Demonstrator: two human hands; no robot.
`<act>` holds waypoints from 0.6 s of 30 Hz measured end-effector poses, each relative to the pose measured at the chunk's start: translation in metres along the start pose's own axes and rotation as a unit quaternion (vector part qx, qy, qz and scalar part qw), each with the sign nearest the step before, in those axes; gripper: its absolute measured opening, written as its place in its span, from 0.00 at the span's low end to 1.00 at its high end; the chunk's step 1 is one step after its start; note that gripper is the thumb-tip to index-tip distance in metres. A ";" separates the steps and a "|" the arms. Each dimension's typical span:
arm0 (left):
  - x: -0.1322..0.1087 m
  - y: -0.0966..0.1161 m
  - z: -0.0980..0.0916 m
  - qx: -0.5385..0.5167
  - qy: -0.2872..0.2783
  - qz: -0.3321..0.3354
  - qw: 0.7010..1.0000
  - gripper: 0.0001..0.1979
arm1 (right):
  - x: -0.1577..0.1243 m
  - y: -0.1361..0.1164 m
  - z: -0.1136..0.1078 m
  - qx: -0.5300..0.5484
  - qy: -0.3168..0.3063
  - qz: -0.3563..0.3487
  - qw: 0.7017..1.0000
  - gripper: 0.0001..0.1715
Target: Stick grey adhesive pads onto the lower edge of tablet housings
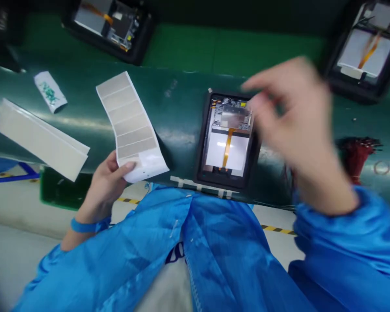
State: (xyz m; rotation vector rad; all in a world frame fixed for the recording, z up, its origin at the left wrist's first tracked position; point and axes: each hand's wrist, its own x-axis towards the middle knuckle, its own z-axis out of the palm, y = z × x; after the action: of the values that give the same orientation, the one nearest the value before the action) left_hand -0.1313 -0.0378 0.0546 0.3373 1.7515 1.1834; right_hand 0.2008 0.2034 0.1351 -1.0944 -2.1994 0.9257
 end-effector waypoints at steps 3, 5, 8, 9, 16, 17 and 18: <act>-0.018 -0.006 0.011 -0.030 0.007 0.059 0.998 0.56 | -0.040 -0.043 0.088 0.035 -0.150 -0.112 0.982 0.20; -0.030 -0.009 0.016 -0.023 0.001 0.086 0.996 0.68 | -0.059 -0.058 0.138 0.002 -0.146 -0.146 0.978 0.23; -0.044 -0.008 0.020 0.032 -0.014 0.129 0.991 0.68 | -0.063 -0.064 0.174 -0.026 -0.134 -0.158 0.978 0.24; -0.047 -0.008 0.020 0.054 -0.011 0.150 0.987 0.65 | -0.060 -0.064 0.176 -0.021 -0.138 -0.157 0.978 0.23; -0.040 -0.008 0.015 0.143 0.039 0.234 0.961 0.14 | -0.041 -0.078 0.161 0.025 -0.173 -0.092 0.980 0.16; -0.038 -0.009 0.015 0.144 0.056 0.249 0.956 0.10 | -0.040 -0.081 0.161 0.024 -0.174 -0.091 0.980 0.17; -0.036 -0.010 0.015 0.146 0.076 0.265 0.950 0.08 | -0.040 -0.084 0.161 0.009 -0.171 -0.092 0.981 0.18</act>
State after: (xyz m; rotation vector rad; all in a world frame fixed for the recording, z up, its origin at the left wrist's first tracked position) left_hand -0.0985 -0.0578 0.0655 0.9634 2.0467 1.3423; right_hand 0.0716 0.0776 0.0911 -0.7490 -2.5093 1.1137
